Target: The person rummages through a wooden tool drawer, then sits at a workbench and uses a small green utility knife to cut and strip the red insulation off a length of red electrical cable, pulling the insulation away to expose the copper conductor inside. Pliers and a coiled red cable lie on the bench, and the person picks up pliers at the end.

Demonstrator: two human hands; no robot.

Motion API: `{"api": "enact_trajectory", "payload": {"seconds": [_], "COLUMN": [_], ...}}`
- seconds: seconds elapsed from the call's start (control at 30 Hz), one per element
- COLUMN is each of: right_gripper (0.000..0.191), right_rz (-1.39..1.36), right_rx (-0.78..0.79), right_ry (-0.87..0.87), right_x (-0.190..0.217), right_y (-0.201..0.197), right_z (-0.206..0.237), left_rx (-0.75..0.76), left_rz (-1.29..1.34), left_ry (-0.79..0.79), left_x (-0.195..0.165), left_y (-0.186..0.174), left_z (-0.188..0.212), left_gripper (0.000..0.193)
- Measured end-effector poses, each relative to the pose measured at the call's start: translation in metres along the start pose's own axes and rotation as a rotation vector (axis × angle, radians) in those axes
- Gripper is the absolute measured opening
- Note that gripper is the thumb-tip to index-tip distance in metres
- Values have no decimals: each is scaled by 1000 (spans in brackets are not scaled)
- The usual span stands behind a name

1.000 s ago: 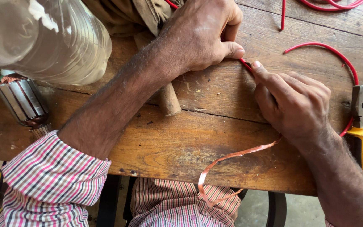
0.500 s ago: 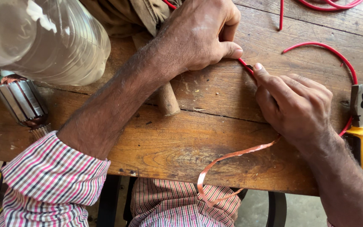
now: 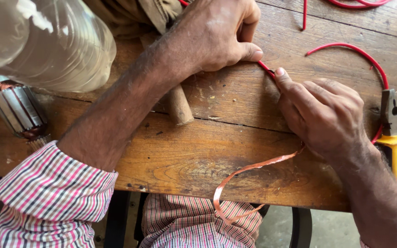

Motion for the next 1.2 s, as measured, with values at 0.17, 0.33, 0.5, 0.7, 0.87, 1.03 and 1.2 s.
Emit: {"api": "enact_trajectory", "payload": {"seconds": [0.17, 0.33, 0.5, 0.7, 0.87, 1.03, 1.2], "right_gripper": [33, 33, 35, 35, 34, 34, 31], "right_rz": [-3, -16, -22, -28, 6, -13, -7], "right_rx": [11, 11, 13, 10, 13, -8, -2], "right_ry": [12, 12, 16, 11, 16, 4, 21], "right_x": [-3, -3, -4, -6, -7, -7, -7], "right_y": [1, 0, -1, 1, 2, -1, -2], "right_z": [1, 3, 5, 6, 8, 10, 13], "left_rx": [-6, 7, 2, -3, -26, 18, -26], "left_rz": [-7, -5, 2, 7, 3, 15, 4], "left_ry": [15, -4, -17, -35, 18, -57, -4], "left_x": [0, 2, 1, 2, -3, 4, 1], "left_y": [-1, 0, 0, -2, -4, 0, -1], "left_z": [-1, -1, 0, 2, 0, 2, 1], "left_gripper": [34, 34, 34, 33, 33, 33, 36]}}
Point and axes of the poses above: each hand's wrist, its own z-axis away from the middle knuckle, its own y-axis out of the palm, x = y × z, the point moved 8 cm from there along -z, towards the middle knuckle, and after that the axes turned 15 degrees about y, right-handed, at the moved point
